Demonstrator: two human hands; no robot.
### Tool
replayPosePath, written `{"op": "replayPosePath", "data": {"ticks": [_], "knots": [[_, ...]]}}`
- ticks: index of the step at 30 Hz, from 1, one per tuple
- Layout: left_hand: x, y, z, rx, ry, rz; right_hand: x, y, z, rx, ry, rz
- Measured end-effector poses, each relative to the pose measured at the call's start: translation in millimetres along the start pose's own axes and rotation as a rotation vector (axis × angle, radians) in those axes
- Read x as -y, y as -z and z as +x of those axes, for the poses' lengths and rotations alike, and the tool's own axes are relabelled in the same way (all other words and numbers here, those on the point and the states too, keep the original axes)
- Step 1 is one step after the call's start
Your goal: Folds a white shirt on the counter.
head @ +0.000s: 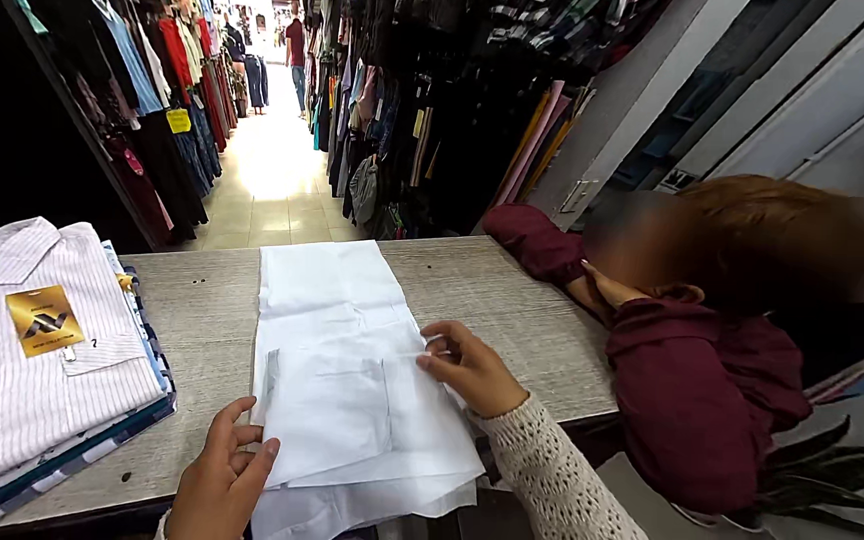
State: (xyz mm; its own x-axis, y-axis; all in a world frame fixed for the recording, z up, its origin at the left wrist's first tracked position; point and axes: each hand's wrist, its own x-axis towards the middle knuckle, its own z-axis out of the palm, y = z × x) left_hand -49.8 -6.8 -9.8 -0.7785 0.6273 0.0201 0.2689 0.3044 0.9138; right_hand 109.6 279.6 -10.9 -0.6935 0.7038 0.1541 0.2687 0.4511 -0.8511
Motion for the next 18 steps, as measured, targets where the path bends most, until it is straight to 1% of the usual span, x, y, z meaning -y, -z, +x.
{"op": "replayPosePath", "data": {"ticks": [2, 3, 5, 7, 11, 13, 15, 17, 18], "knots": [[-1, 0, 1, 0.002, 0.012, -0.013, 7, -2, 1, -0.022, -0.097, -0.048], [-1, 0, 2, 0.005, 0.019, -0.019, 6, -3, 1, 0.022, -0.106, -0.096], [-2, 0, 5, 0.003, 0.028, -0.001, 7, -2, -3, 0.138, -0.094, -0.133], [-3, -3, 7, -0.003, 0.041, 0.029, 5, 1, -1, 0.182, -0.040, -0.119], [-8, -5, 8, 0.012, 0.089, 0.028, 11, -4, 12, 0.166, -0.024, -0.044], [-8, -5, 7, 0.022, 0.124, 0.012, -2, -10, 19, 0.204, 0.001, -0.070], [-10, -4, 6, 0.047, 0.178, -0.017, -12, -13, 21, 0.199, 0.017, -0.083], [-13, -2, 6, 0.100, 0.248, -0.028, -3, -9, 20, 0.173, -0.007, -0.066], [-13, 0, 5, 0.134, 0.254, 0.015, 1, -9, 20, 0.156, -0.014, -0.068]]}}
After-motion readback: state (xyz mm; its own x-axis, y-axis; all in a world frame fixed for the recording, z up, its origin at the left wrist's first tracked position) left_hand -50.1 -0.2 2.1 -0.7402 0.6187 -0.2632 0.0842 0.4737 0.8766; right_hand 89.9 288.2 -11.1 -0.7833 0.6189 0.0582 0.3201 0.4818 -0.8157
